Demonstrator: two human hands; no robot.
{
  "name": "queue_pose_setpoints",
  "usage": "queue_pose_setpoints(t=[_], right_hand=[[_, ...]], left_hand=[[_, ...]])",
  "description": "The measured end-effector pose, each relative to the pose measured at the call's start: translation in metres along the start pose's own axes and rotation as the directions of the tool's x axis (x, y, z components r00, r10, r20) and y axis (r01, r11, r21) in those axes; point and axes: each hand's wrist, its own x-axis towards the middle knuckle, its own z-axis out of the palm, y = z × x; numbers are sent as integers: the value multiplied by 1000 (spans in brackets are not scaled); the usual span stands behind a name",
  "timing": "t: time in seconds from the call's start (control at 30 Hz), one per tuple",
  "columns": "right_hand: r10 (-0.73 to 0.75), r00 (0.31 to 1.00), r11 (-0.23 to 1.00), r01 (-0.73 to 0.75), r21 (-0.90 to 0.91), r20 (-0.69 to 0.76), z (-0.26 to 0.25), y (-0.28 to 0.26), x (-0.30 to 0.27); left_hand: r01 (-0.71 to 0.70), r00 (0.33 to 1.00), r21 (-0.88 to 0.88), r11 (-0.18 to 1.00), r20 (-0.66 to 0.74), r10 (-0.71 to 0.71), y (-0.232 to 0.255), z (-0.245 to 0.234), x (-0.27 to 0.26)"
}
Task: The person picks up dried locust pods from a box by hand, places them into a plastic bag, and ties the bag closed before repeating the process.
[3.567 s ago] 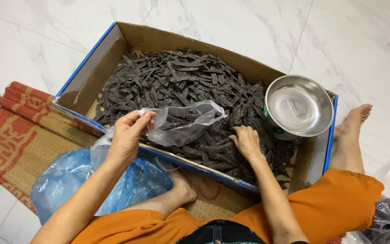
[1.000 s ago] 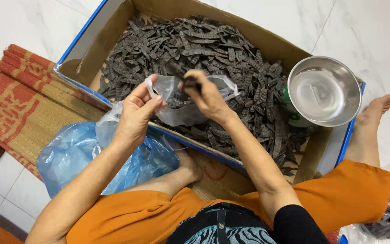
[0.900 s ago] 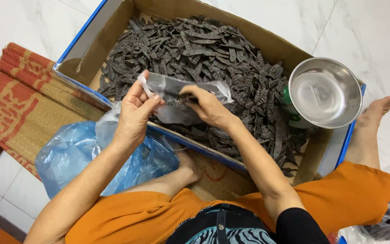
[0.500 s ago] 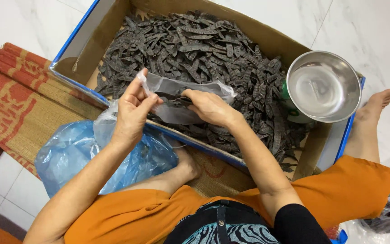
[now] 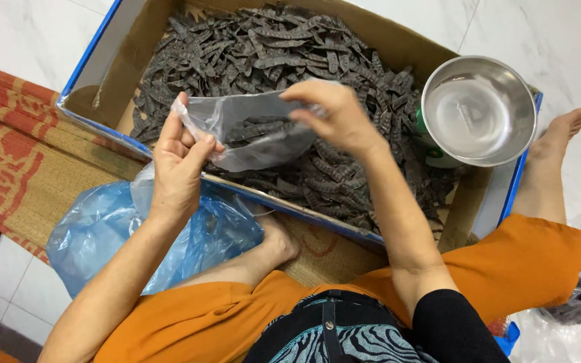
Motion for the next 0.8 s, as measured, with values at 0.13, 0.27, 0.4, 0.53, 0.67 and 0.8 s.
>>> queue_pose_setpoints(t=[0.13, 0.27, 0.4, 0.53, 0.67, 0.8], right_hand=[[339, 896, 912, -238, 335, -285, -21, 54, -22], [372, 882, 904, -415, -105, -291, -9, 95, -61], [93, 968, 821, -207, -532, -232, 28, 100, -84], [217, 949, 784, -310, -538, -231, 45, 98, -81], [272, 923, 847, -364, -388, -273, 34, 96, -94], [453, 812, 820, -542, -186, -367, 10, 100, -88]], left_hand=[[29, 1000, -30, 999, 3, -29, 1, -2, 3], [19, 1000, -23, 1000, 9, -19, 0, -2, 4], [24, 999, -24, 999, 22, -23, -1, -1, 1], [30, 1000, -24, 999, 8, -29, 5, 3, 2], [18, 1000, 8, 1000, 7, -18, 4, -1, 2], [11, 1000, -1, 1000, 2, -11, 2, -2, 2]])
